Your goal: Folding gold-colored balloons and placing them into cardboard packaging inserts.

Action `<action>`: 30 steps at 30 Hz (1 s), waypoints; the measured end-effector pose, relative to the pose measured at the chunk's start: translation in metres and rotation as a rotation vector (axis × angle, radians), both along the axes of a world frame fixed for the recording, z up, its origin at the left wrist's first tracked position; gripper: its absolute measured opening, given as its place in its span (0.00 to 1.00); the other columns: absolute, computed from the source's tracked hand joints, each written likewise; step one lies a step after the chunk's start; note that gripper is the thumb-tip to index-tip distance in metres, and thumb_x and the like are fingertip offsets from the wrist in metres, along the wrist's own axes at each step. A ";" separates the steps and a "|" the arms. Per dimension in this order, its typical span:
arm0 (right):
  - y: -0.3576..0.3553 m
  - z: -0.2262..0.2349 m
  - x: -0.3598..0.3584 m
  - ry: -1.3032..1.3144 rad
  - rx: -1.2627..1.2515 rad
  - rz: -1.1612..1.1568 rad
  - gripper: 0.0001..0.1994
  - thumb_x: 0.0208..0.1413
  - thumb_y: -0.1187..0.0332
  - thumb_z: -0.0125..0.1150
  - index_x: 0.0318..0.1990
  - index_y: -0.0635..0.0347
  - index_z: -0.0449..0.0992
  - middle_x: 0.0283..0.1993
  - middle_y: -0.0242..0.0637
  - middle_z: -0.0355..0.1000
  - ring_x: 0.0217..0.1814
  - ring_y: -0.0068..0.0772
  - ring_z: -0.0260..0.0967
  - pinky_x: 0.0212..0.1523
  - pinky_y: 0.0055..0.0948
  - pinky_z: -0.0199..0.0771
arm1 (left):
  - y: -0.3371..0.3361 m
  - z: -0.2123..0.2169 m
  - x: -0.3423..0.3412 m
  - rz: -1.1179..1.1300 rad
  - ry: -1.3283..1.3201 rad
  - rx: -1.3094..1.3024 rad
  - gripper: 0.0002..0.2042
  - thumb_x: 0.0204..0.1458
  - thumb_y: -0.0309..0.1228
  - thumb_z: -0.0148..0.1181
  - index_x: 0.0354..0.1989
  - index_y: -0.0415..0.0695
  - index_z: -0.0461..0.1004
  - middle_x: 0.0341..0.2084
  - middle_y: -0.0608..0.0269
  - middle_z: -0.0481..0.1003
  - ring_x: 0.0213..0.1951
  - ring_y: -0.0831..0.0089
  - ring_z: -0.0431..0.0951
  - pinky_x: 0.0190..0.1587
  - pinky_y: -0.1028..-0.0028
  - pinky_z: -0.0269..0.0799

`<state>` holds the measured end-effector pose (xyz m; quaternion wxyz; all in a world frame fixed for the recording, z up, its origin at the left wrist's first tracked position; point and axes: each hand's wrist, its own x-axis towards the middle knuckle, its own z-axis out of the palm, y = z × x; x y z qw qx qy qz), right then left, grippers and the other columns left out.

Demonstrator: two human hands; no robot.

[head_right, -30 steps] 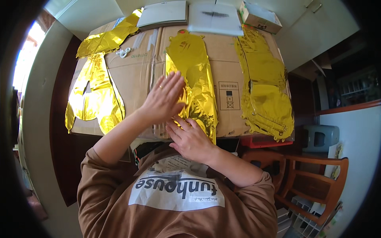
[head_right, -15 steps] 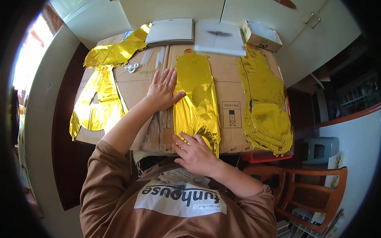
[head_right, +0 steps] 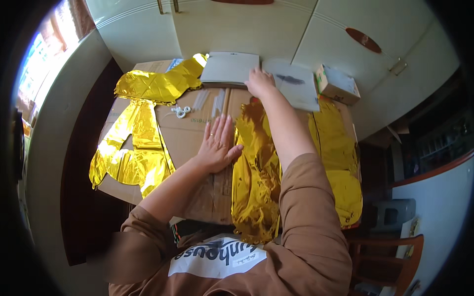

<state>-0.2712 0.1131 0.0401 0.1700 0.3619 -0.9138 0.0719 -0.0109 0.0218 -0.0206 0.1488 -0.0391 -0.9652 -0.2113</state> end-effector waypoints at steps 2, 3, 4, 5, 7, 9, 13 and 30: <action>-0.004 -0.014 -0.012 -0.060 0.192 0.021 0.14 0.66 0.64 0.52 0.50 0.66 0.75 0.49 0.49 0.77 0.55 0.48 0.76 0.63 0.46 0.69 | -0.006 0.005 0.001 -0.026 -0.053 0.110 0.43 0.65 0.57 0.44 0.77 0.38 0.40 0.76 0.39 0.43 0.78 0.46 0.39 0.76 0.48 0.31; -0.005 -0.018 -0.013 0.089 0.297 0.066 0.12 0.63 0.69 0.50 0.46 0.66 0.77 0.43 0.46 0.79 0.49 0.46 0.79 0.63 0.46 0.69 | -0.008 0.008 0.000 -0.033 -0.081 0.157 0.43 0.65 0.57 0.45 0.77 0.38 0.40 0.76 0.39 0.43 0.78 0.46 0.39 0.76 0.49 0.31; -0.003 -0.024 -0.016 0.228 0.340 0.134 0.12 0.62 0.69 0.51 0.45 0.65 0.77 0.40 0.44 0.80 0.47 0.45 0.79 0.63 0.46 0.69 | -0.010 0.010 -0.002 -0.045 -0.108 0.204 0.43 0.65 0.57 0.45 0.77 0.38 0.40 0.76 0.39 0.42 0.78 0.45 0.39 0.76 0.50 0.32; 0.002 -0.029 -0.017 0.368 0.384 0.199 0.11 0.60 0.70 0.52 0.43 0.64 0.78 0.38 0.42 0.80 0.45 0.44 0.80 0.63 0.46 0.69 | -0.012 0.011 -0.005 -0.029 -0.105 0.225 0.40 0.65 0.52 0.49 0.76 0.38 0.44 0.76 0.39 0.45 0.77 0.44 0.42 0.76 0.52 0.36; 0.002 -0.026 -0.010 0.479 0.447 0.293 0.10 0.58 0.70 0.53 0.39 0.62 0.79 0.34 0.39 0.81 0.41 0.41 0.80 0.64 0.47 0.68 | -0.019 0.013 -0.005 -0.016 -0.067 0.292 0.39 0.64 0.49 0.54 0.76 0.39 0.48 0.75 0.38 0.46 0.76 0.43 0.45 0.76 0.51 0.40; 0.000 -0.018 -0.007 0.432 0.494 0.335 0.09 0.57 0.70 0.53 0.36 0.60 0.80 0.31 0.38 0.81 0.39 0.39 0.80 0.64 0.48 0.68 | -0.021 0.010 -0.009 0.032 0.033 0.312 0.35 0.61 0.41 0.62 0.73 0.42 0.56 0.73 0.39 0.52 0.73 0.44 0.53 0.73 0.53 0.51; 0.003 -0.013 0.007 0.449 0.389 0.306 0.07 0.56 0.71 0.54 0.36 0.57 0.80 0.35 0.38 0.81 0.41 0.37 0.80 0.67 0.48 0.65 | -0.035 0.010 -0.010 0.051 0.123 0.508 0.27 0.59 0.36 0.64 0.66 0.43 0.67 0.69 0.44 0.61 0.68 0.50 0.65 0.67 0.59 0.64; 0.014 -0.025 -0.011 -0.534 -0.336 -0.239 0.32 0.57 0.53 0.67 0.61 0.71 0.72 0.62 0.57 0.72 0.65 0.49 0.71 0.63 0.40 0.71 | -0.109 0.029 -0.154 0.335 -0.060 -0.423 0.35 0.63 0.54 0.52 0.72 0.43 0.60 0.74 0.52 0.55 0.75 0.49 0.52 0.74 0.49 0.48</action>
